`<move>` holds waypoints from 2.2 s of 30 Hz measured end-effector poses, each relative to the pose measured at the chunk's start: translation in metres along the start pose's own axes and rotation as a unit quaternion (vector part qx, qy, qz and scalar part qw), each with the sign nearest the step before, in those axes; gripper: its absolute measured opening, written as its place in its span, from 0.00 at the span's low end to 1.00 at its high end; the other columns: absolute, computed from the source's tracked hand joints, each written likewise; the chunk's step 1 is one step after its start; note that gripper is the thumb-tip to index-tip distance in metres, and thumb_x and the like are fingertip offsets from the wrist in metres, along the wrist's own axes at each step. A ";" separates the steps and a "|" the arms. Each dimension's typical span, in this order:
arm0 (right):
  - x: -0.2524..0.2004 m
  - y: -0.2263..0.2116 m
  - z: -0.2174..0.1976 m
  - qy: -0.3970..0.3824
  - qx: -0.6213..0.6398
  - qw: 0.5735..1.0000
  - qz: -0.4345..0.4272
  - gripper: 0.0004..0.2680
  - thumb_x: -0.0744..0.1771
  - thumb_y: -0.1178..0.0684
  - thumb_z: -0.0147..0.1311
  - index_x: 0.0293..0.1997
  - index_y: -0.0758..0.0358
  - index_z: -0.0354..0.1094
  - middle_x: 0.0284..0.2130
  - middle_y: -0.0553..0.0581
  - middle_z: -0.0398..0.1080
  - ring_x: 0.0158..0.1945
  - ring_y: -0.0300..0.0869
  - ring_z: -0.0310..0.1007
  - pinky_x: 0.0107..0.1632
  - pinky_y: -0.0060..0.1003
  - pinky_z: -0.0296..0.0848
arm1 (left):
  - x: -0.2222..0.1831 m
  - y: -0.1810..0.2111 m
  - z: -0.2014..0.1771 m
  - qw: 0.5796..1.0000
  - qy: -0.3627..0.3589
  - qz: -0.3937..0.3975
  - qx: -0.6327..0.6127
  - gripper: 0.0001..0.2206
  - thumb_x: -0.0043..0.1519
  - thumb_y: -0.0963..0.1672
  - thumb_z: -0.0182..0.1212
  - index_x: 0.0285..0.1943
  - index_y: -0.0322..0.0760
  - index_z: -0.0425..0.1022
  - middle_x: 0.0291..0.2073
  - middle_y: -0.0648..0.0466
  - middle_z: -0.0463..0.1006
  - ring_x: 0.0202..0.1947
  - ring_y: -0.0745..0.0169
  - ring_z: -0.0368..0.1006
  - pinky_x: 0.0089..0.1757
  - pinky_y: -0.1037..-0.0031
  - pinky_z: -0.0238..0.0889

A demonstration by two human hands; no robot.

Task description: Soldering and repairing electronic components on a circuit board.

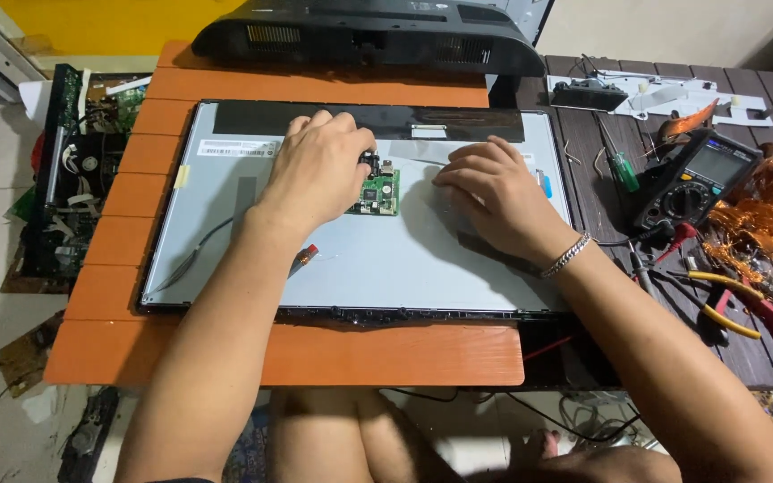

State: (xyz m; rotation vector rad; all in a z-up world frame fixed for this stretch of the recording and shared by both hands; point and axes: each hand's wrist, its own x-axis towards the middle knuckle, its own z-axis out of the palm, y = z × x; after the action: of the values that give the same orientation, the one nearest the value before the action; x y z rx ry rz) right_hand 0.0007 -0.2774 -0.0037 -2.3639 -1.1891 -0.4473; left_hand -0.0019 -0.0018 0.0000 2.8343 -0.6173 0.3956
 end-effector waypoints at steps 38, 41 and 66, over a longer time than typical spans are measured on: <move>-0.004 -0.003 -0.003 0.045 -0.080 0.996 0.011 0.02 0.67 0.59 0.62 0.38 0.65 0.74 0.36 0.56 0.76 0.44 0.47 0.72 0.62 0.46 0.63 | -0.005 0.037 -0.016 0.991 0.076 0.090 -0.067 0.04 0.55 0.45 0.73 0.34 0.44 0.86 0.34 0.59 0.76 0.40 0.59 0.67 0.55 0.64 0.58; -0.005 -0.002 -0.003 0.044 -0.087 0.995 0.006 0.02 0.67 0.59 0.62 0.40 0.66 0.75 0.38 0.57 0.76 0.45 0.48 0.72 0.63 0.46 0.63 | -0.005 0.037 -0.015 0.988 0.082 0.113 -0.062 0.04 0.55 0.45 0.73 0.34 0.42 0.85 0.34 0.58 0.75 0.40 0.57 0.65 0.55 0.64 0.57; -0.009 0.001 -0.003 0.034 -0.120 0.992 0.012 0.03 0.68 0.59 0.62 0.42 0.66 0.77 0.40 0.58 0.77 0.44 0.47 0.74 0.66 0.48 0.62 | -0.003 0.031 -0.007 0.983 0.121 0.135 -0.003 0.03 0.56 0.43 0.71 0.34 0.40 0.86 0.34 0.58 0.79 0.42 0.56 0.66 0.59 0.61 0.52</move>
State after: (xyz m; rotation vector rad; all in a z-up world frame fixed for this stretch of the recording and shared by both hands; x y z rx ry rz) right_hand -0.0038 -0.2856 -0.0053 -2.5369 -1.1300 -0.6927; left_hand -0.0196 -0.0264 0.0100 2.6420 -0.9471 0.7680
